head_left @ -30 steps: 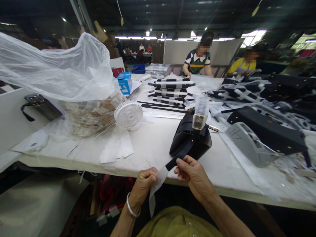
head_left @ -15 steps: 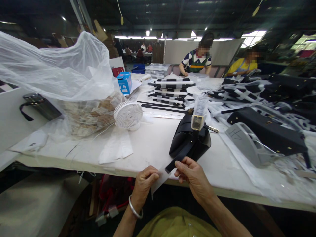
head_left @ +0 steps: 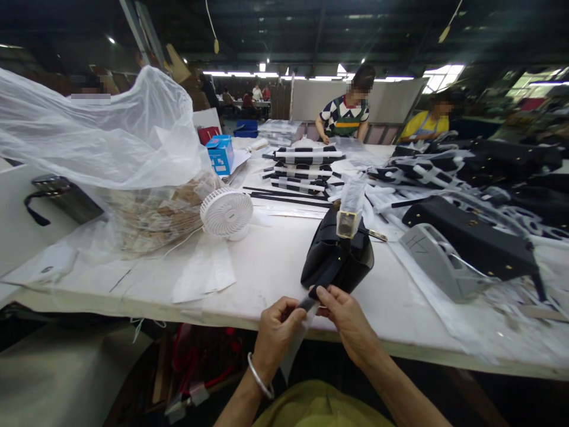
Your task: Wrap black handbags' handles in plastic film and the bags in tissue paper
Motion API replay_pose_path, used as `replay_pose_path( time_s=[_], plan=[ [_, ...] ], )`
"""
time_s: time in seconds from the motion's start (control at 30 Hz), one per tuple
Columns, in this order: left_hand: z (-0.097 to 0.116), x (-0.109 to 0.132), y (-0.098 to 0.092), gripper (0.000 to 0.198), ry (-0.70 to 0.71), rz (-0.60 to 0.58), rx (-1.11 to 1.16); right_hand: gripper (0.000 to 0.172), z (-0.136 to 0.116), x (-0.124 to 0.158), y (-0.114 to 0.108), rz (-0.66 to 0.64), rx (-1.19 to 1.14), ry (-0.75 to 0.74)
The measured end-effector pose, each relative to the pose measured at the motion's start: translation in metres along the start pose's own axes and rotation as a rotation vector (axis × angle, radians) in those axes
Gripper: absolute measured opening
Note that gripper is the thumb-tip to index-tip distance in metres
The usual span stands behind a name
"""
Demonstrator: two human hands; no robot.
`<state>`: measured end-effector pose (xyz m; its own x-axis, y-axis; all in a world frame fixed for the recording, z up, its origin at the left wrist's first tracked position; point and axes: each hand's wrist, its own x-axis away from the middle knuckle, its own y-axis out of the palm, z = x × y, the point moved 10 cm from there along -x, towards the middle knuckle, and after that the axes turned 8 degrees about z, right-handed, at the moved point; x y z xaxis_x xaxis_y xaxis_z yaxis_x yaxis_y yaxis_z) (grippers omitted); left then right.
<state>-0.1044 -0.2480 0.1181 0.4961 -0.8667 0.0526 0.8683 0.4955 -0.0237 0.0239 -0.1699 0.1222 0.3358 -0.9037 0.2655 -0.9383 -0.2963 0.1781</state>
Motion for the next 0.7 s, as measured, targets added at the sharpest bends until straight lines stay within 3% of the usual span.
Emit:
replay_pose_path(
  time_s=[0.17,0.37,0.43,0.57,0.7],
  plan=[
    [0.009,-0.019,0.027,0.036,-0.1,-0.051,0.134,0.05,-0.009,0.003,-0.01,-0.012,-0.088,0.04],
    [0.057,-0.058,0.047,0.021,0.295,0.077,-0.241,0.056,0.004,0.005,-0.031,0.041,-0.113,0.108],
    [0.066,-0.067,0.056,0.018,0.353,0.118,-0.288,0.056,0.005,0.004,-0.032,0.059,-0.142,0.122],
    [0.072,-0.073,0.068,0.015,0.357,0.126,-0.268,0.051,-0.011,-0.004,-0.022,0.064,-0.218,0.06],
    [0.065,-0.069,0.063,0.017,0.284,0.137,-0.196,0.048,-0.026,-0.017,-0.023,0.167,-0.233,0.013]
  ],
)
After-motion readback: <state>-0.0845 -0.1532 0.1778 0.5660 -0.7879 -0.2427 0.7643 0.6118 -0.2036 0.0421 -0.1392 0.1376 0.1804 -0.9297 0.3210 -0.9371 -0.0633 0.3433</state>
